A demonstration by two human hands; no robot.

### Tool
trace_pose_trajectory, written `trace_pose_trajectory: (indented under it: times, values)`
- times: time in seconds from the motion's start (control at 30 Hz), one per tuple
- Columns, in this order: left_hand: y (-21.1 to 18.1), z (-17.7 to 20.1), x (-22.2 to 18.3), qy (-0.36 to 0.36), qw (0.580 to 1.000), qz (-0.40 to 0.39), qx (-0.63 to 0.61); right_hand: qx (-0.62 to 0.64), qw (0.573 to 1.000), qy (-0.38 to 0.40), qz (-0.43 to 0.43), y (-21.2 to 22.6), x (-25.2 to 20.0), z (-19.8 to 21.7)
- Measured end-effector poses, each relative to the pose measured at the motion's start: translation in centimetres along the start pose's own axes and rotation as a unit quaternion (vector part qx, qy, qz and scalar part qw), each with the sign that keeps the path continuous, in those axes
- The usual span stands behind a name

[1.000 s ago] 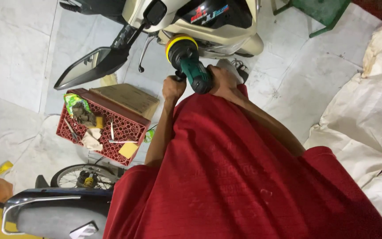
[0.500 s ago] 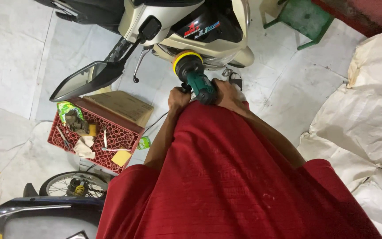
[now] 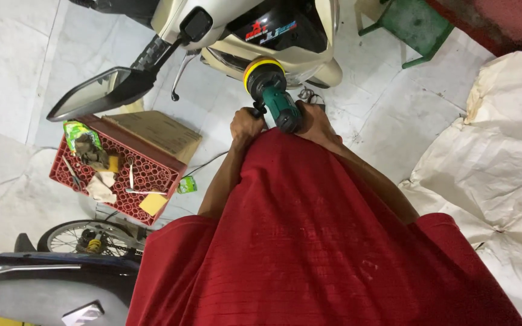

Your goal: The person uses a handheld electric polisher with a yellow pad to buff the front fairing of a beige scooter. They move the tool in circular motions across the surface, focusing on the area below the headlight and near the side mirror.

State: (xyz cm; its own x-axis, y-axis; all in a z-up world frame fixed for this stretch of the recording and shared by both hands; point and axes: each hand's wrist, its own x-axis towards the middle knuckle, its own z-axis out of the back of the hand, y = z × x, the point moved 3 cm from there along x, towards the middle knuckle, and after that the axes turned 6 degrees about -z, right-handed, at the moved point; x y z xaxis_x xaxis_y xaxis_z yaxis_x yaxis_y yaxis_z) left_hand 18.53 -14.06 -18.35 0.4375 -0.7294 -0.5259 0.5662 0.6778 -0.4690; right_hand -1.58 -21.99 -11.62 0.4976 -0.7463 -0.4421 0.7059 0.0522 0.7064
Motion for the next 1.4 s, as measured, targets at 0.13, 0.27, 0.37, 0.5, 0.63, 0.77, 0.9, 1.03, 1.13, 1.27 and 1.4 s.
trace_pose_trajectory:
  times: [0.13,0.27,0.37,0.5,0.63,0.77,0.9,1.03,1.13,1.27,1.4]
  values:
    - [0.1,-0.4,0.2,0.036,0.999,0.009,0.013,-0.023,0.999,-0.01,0.038,-2.8,1.5,-1.6]
    - [2.9,-2.9,0.6,-0.127,0.986,-0.102,0.022,-0.028,0.999,0.004,0.033,-2.6,1.2,-1.5]
    - [1.0,-0.4,-0.2,-0.005,1.0,-0.001,-0.008,0.005,0.997,-0.01,0.082,-1.9,1.1,-1.2]
    - [1.0,0.0,-0.6,0.031,0.999,0.014,0.0,0.024,0.998,0.043,0.039,-0.4,0.4,-0.5]
    - [1.4,0.0,0.1,-0.014,0.999,0.036,0.001,0.033,0.996,0.009,0.088,0.8,0.9,0.2]
    - [0.2,1.9,0.0,-0.02,0.999,0.047,-0.001,0.014,0.994,-0.003,0.106,1.6,1.9,0.3]
    - [-0.4,3.6,-0.3,-0.074,0.994,0.068,-0.048,-0.024,0.991,-0.03,0.13,2.4,2.8,0.0]
    - [0.1,4.2,-0.2,-0.117,0.989,0.077,-0.051,-0.026,0.978,-0.081,0.189,4.0,3.5,0.2]
    - [0.7,4.3,0.0,-0.12,0.987,0.08,-0.068,-0.073,0.993,-0.014,0.089,4.9,4.1,0.0]
    - [1.6,4.5,0.4,-0.142,0.985,0.072,-0.063,-0.06,0.993,0.017,0.104,6.9,4.0,0.5]
    - [1.4,5.2,0.2,-0.159,0.98,0.071,-0.092,-0.065,0.988,-0.006,0.139,8.6,4.2,0.9]
